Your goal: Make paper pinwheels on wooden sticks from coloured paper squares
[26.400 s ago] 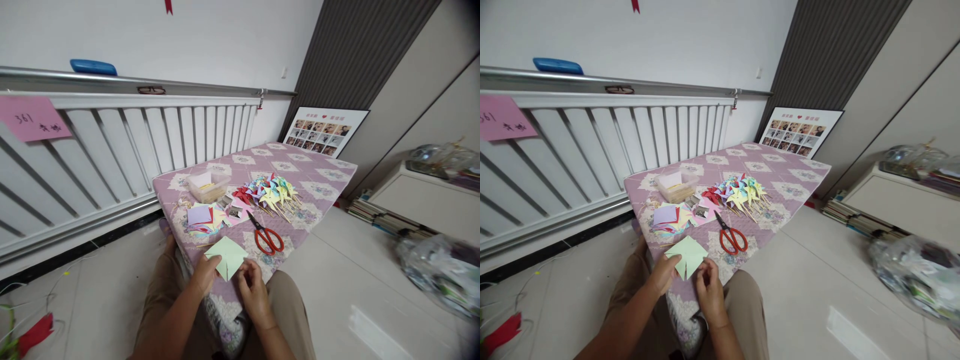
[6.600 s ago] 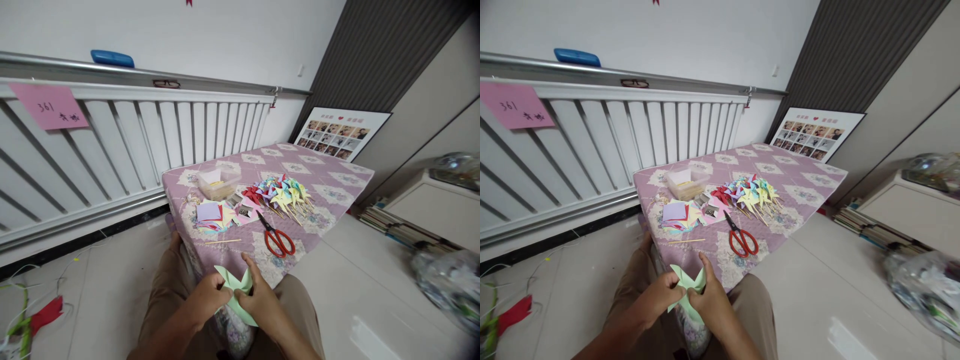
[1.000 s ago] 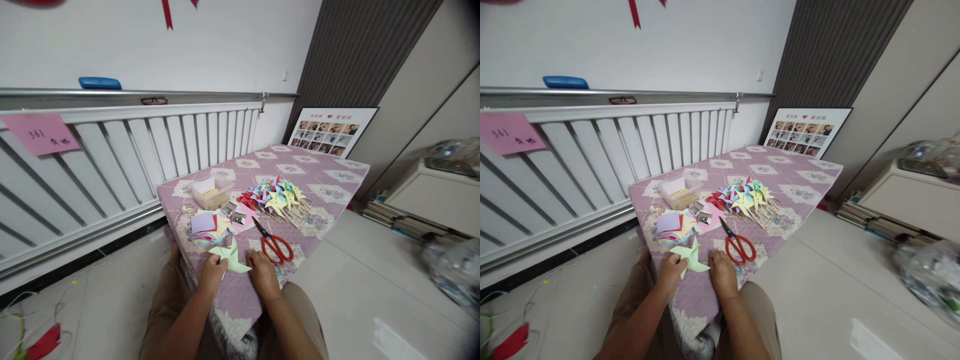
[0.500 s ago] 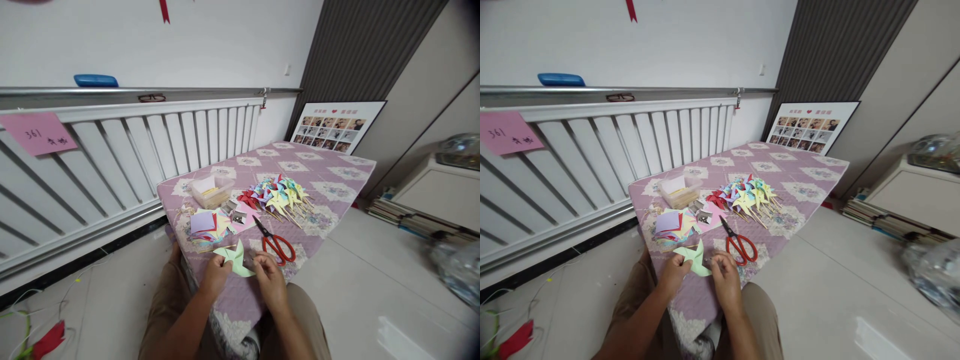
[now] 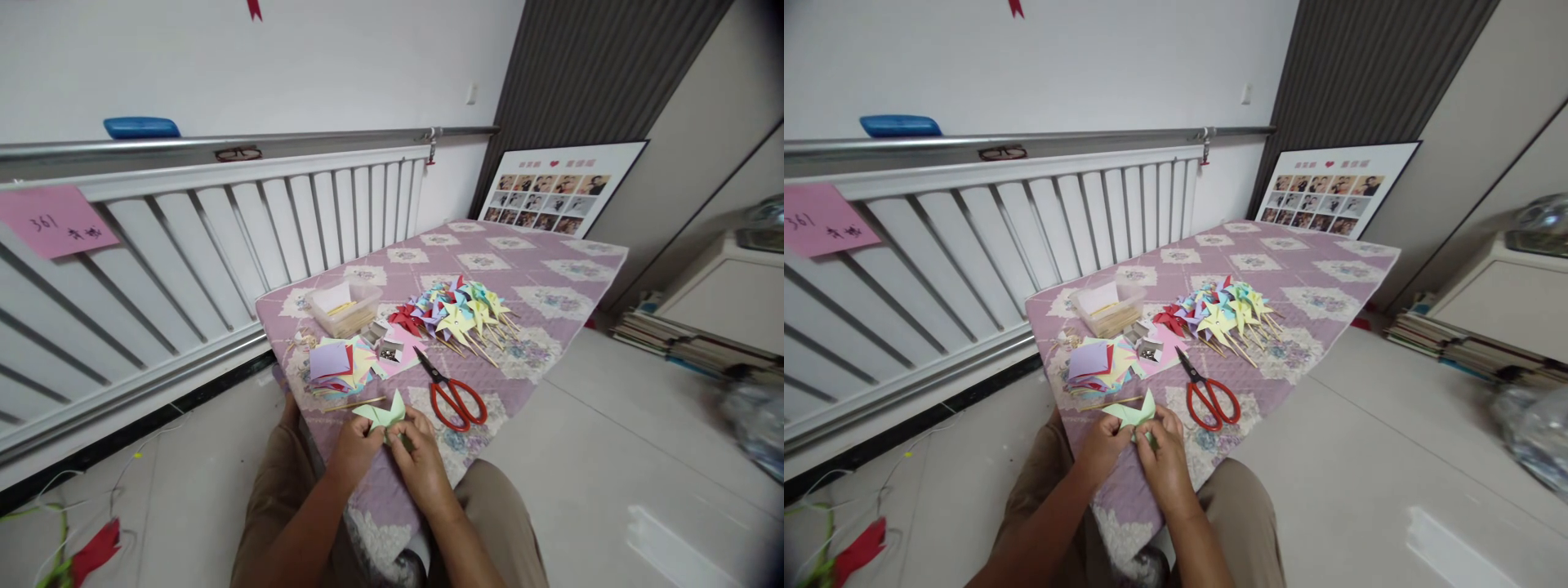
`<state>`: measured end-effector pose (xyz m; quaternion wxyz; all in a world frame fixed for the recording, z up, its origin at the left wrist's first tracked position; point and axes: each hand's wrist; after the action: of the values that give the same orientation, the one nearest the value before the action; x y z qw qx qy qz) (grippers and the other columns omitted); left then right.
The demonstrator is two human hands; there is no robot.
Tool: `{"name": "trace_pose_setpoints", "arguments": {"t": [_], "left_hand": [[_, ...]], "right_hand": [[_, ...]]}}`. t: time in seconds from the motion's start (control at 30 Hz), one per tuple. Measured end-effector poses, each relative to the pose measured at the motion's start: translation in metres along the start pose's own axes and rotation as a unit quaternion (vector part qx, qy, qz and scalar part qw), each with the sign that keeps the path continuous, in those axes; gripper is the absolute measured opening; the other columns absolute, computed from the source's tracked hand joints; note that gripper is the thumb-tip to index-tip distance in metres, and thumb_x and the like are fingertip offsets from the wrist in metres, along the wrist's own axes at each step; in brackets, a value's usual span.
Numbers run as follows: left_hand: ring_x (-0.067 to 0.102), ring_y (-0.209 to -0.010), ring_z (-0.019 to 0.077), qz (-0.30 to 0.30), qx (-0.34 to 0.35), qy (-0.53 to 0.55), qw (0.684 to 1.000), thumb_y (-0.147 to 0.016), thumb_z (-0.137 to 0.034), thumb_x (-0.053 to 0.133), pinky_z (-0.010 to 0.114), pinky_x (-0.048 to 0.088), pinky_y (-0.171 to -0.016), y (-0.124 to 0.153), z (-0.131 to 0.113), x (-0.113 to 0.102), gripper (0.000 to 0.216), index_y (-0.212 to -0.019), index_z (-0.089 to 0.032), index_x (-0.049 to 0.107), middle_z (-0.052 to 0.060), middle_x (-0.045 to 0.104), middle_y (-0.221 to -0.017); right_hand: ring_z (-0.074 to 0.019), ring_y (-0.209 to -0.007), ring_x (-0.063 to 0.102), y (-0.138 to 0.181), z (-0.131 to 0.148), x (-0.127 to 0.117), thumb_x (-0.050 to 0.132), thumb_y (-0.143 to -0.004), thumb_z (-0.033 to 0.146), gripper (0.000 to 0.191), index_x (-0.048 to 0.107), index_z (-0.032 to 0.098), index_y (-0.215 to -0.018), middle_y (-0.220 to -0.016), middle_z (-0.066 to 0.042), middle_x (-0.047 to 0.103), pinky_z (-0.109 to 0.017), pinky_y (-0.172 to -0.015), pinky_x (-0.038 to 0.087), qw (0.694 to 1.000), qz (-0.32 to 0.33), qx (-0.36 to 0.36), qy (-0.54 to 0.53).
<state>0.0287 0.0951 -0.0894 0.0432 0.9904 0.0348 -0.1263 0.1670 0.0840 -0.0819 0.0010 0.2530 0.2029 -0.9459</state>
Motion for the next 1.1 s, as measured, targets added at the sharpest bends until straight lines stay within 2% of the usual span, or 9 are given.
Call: {"name": "trace_pose_setpoints", "arguments": {"t": [0.17, 0.67, 0.87, 1.1], "left_hand": [[0.041, -0.055, 0.011, 0.001, -0.003, -0.009, 1.0, -0.071, -0.028, 0.052, 0.024, 0.031, -0.054, -0.0003, -0.0015, -0.0005, 0.017, -0.058, -0.019, 0.047, -0.005, 0.044, -0.055], [0.039, -0.055, 0.0104, 0.015, 0.0, -0.01, 1.0, -0.07, -0.027, 0.051, 0.023, 0.029, -0.053, -0.0004, -0.0012, -0.0019, 0.016, -0.057, -0.019, 0.048, -0.006, 0.045, -0.056], [0.035, -0.053, 0.01, 0.018, 0.003, -0.015, 1.0, -0.069, -0.026, 0.052, 0.024, 0.026, -0.051, -0.0006, -0.0051, -0.0035, 0.018, -0.054, -0.019, 0.046, -0.006, 0.041, -0.052], [0.04, -0.055, 0.0105, 0.026, 0.012, -0.003, 1.0, -0.07, -0.024, 0.05, 0.023, 0.031, -0.054, -0.0014, -0.0017, -0.0029, 0.014, -0.057, -0.018, 0.05, -0.005, 0.047, -0.056]], "right_hand": [[-0.0266, -0.109, 0.051, 0.0003, -0.0018, -0.0005, 0.054, -0.084, 0.023, 0.012, 0.062, 0.023, -0.076, -0.11, -0.009, 0.058, -0.041, -0.093, 0.04, 1.0, 0.01, 0.02, -0.015], [-0.0267, -0.111, 0.053, -0.0038, 0.0014, -0.0039, 0.055, -0.083, 0.029, 0.013, 0.064, 0.023, -0.075, -0.112, -0.009, 0.061, -0.04, -0.095, 0.041, 0.995, 0.034, 0.072, -0.055], [-0.0268, -0.114, 0.052, -0.0048, -0.0005, -0.0041, 0.054, -0.083, 0.031, 0.015, 0.064, 0.022, -0.076, -0.113, -0.01, 0.06, -0.041, -0.097, 0.039, 0.993, 0.052, 0.084, -0.063], [-0.0266, -0.115, 0.052, -0.0061, -0.0018, -0.004, 0.055, -0.082, 0.031, 0.015, 0.065, 0.023, -0.075, -0.111, -0.009, 0.061, -0.041, -0.098, 0.039, 0.99, 0.058, 0.094, -0.083]]}}
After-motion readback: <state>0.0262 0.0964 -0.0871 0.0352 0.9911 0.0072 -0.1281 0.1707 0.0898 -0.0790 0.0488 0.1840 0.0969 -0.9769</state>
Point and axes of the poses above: each hand's wrist, its own y-axis away from the middle knuckle, its own x-axis out of the palm, z = x × y
